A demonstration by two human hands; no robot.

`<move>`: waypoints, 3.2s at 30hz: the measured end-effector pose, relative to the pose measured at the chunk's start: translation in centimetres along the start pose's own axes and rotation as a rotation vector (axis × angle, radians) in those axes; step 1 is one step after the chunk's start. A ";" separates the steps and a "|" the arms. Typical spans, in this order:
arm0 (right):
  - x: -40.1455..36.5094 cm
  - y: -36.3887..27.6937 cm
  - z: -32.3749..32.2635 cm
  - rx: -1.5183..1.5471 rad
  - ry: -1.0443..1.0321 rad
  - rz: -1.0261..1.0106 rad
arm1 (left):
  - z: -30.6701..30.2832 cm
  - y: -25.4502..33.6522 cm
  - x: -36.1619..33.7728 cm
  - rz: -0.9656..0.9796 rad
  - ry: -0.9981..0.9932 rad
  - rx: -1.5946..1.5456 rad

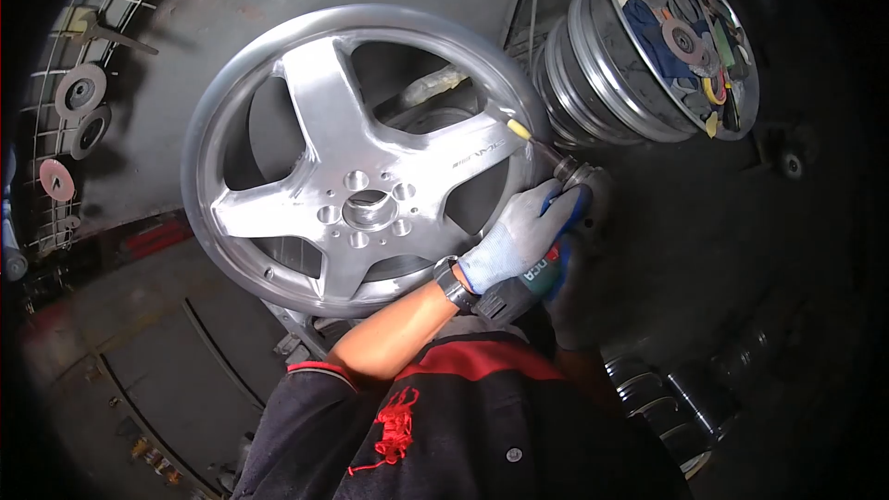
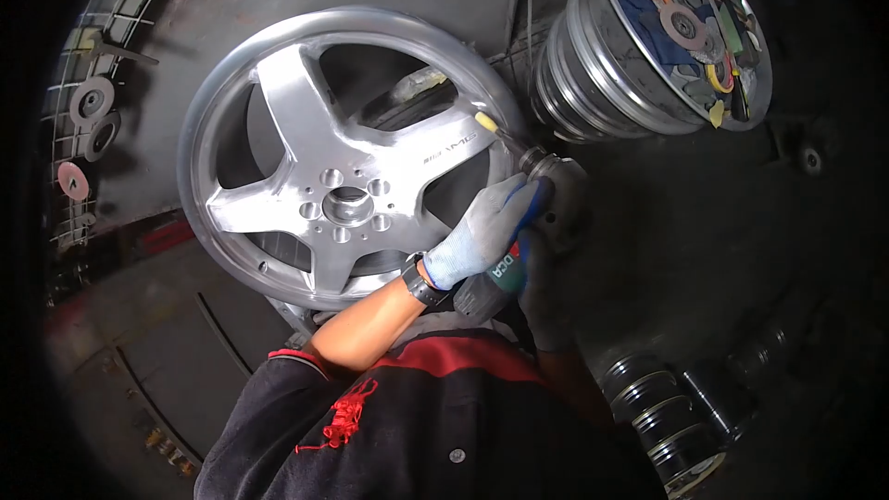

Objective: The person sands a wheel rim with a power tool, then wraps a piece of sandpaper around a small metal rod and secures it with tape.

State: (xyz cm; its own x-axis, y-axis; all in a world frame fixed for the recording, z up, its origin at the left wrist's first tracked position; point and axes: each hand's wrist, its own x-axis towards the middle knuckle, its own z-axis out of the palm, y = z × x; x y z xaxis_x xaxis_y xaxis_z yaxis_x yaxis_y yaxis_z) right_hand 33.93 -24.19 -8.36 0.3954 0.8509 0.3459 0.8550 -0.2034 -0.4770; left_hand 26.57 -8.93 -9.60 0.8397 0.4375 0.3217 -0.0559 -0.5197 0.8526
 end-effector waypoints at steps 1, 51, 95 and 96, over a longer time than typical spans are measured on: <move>0.3 -0.2 -0.3 0.000 -0.004 -0.006 | -0.1 -0.1 -0.3 -0.002 0.007 0.000; -0.6 -7.9 4.3 1.151 0.085 0.589 | -5.8 2.4 -6.2 -0.488 0.088 -0.384; -2.2 -0.2 1.1 0.602 -0.229 0.261 | -1.7 2.0 -3.1 -0.662 -0.058 -0.535; -2.4 -0.7 1.6 0.638 -0.342 0.347 | -2.3 1.8 -4.1 -0.678 -0.063 -0.627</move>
State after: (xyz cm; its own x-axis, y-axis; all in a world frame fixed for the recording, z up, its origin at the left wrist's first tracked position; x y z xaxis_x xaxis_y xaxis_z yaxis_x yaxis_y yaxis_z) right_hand 31.83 -25.33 -10.18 0.3910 0.9120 -0.1244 0.3046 -0.2558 -0.9175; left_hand 21.76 -9.98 -8.41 0.8263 0.4528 -0.3351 0.1917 0.3334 0.9231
